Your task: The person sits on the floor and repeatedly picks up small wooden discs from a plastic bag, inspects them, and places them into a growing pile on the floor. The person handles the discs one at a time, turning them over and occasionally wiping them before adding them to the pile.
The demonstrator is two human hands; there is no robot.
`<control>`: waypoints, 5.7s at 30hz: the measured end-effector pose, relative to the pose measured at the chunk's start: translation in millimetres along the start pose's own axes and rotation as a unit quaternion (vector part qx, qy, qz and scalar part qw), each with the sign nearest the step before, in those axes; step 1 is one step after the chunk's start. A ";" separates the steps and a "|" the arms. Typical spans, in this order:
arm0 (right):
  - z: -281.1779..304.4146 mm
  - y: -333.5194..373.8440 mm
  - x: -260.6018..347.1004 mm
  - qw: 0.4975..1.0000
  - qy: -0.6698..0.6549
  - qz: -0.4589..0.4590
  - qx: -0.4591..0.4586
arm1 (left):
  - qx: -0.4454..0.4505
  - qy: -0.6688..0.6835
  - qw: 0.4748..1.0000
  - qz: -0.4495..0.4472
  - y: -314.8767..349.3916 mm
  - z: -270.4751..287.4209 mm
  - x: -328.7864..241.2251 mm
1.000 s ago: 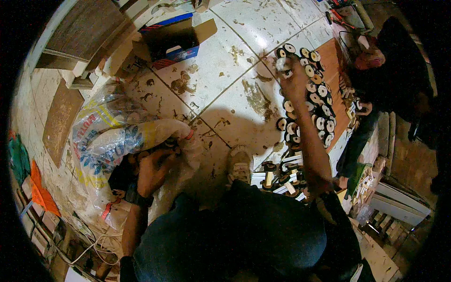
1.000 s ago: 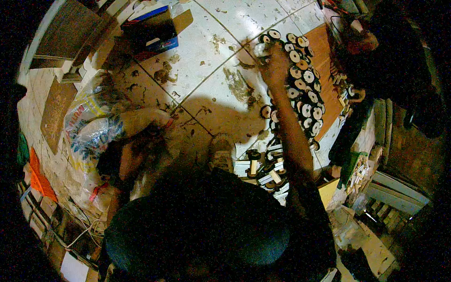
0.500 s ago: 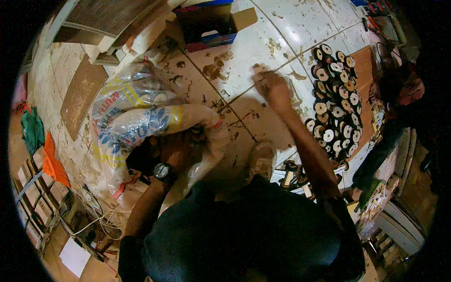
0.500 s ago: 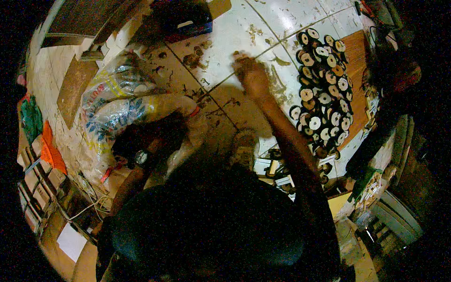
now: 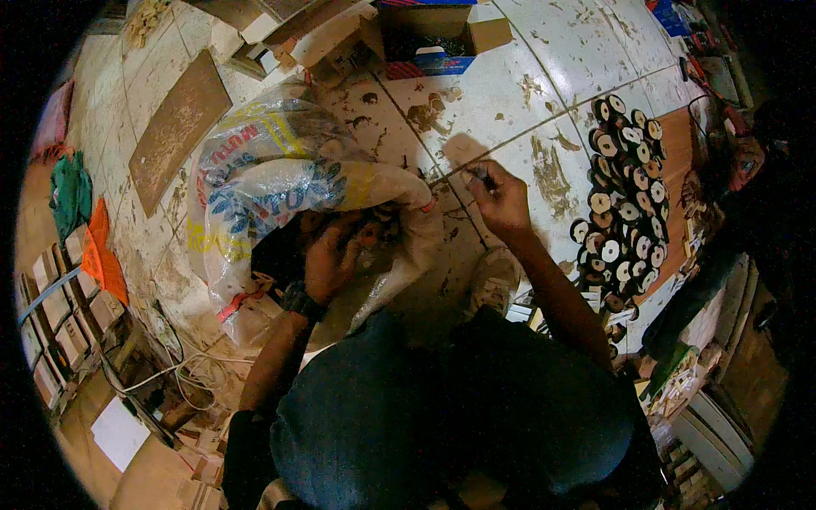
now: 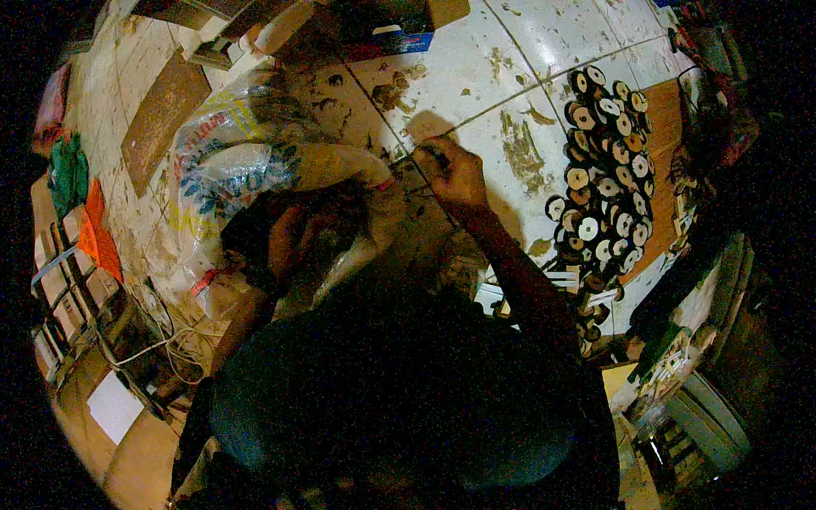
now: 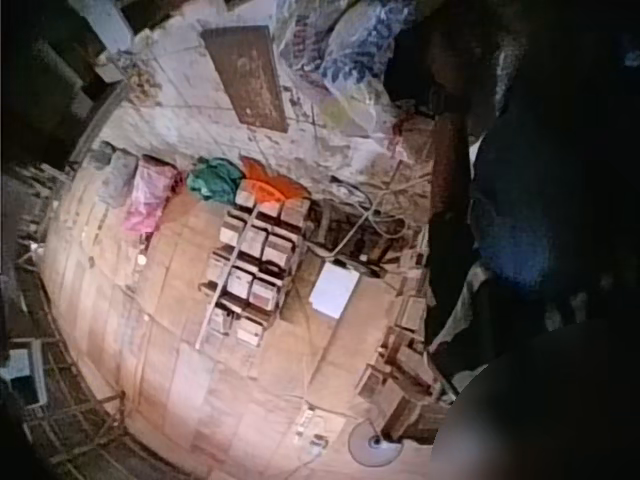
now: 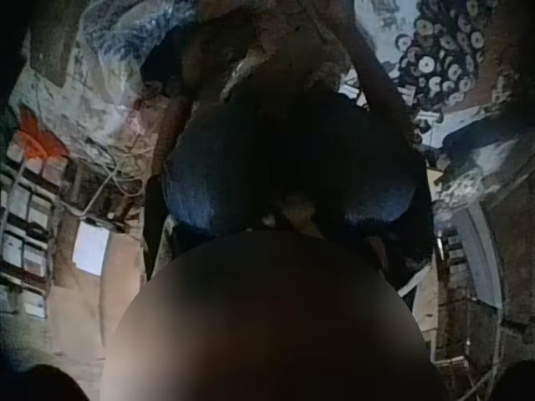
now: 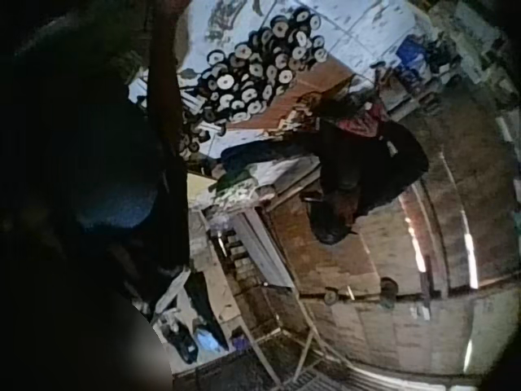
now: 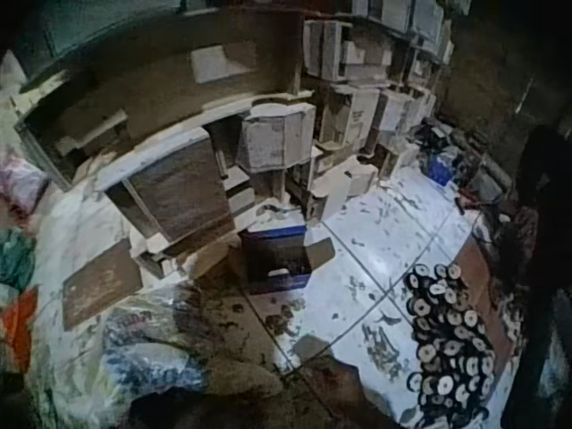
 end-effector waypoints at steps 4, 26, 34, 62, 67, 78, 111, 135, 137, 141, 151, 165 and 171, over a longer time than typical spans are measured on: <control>-17.9 23.7 46.7 0.987 -0.085 0.006 0.134 | 0.057 0.299 0.934 0.186 1.6 -11.4 -7.7; -16.5 38.9 55.3 1.000 -0.019 -0.011 -0.012 | 0.069 0.248 0.965 0.053 -32.8 -38.2 -67.5; 113.8 -17.6 -42.7 0.990 0.014 -0.096 -0.099 | 0.098 -0.001 0.983 -0.156 -50.8 -43.9 -83.4; -100.2 -1.1 -69.4 0.910 0.342 0.195 0.131 | 0.082 -0.326 0.936 -0.107 -17.6 -40.9 21.0; -87.0 -2.2 -71.5 0.883 0.370 0.248 0.147 | 0.070 -0.316 0.939 -0.119 -18.4 -46.4 18.4; -5.2 0.8 -51.1 0.957 -0.243 -0.112 -0.112 | 0.024 -0.092 0.986 -0.140 -0.1 -7.6 -40.1; 287.9 -17.8 -85.0 0.937 0.280 -0.027 -0.206 | 0.098 -0.245 0.965 -0.002 -6.8 -13.0 -9.1; -2.7 -235.4 34.9 0.860 0.470 0.118 0.156 | 0.098 0.103 0.981 0.134 2.6 -7.4 -16.6; -12.9 -249.7 36.8 0.826 0.509 0.139 0.196 | 0.077 0.205 0.959 0.180 12.6 -10.9 -11.3; -15.9 -255.6 23.7 0.821 0.520 0.150 0.180 | 0.032 0.230 0.958 0.170 22.8 -19.1 -0.4; 62.4 -186.9 16.1 0.998 -0.021 0.047 0.044 | 0.111 0.594 0.783 0.150 -7.9 -31.2 -28.8; 18.3 28.4 27.9 0.913 -0.352 -0.198 0.053 | 0.181 0.721 0.637 0.203 -65.7 -88.1 -72.0; 5.8 33.1 24.1 0.978 -0.173 -0.108 0.042 | 0.208 0.755 0.588 0.203 -65.4 -91.2 -85.2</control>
Point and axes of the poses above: each hand's wrist, its own y-axis away from the middle knuckle, its own z-axis out of the back of the hand, x = y × z, the point moved 5 cm from there along -y, towards the middle knuckle, and after that the axes turned 6 degrees about -y, right-handed, at the moved point
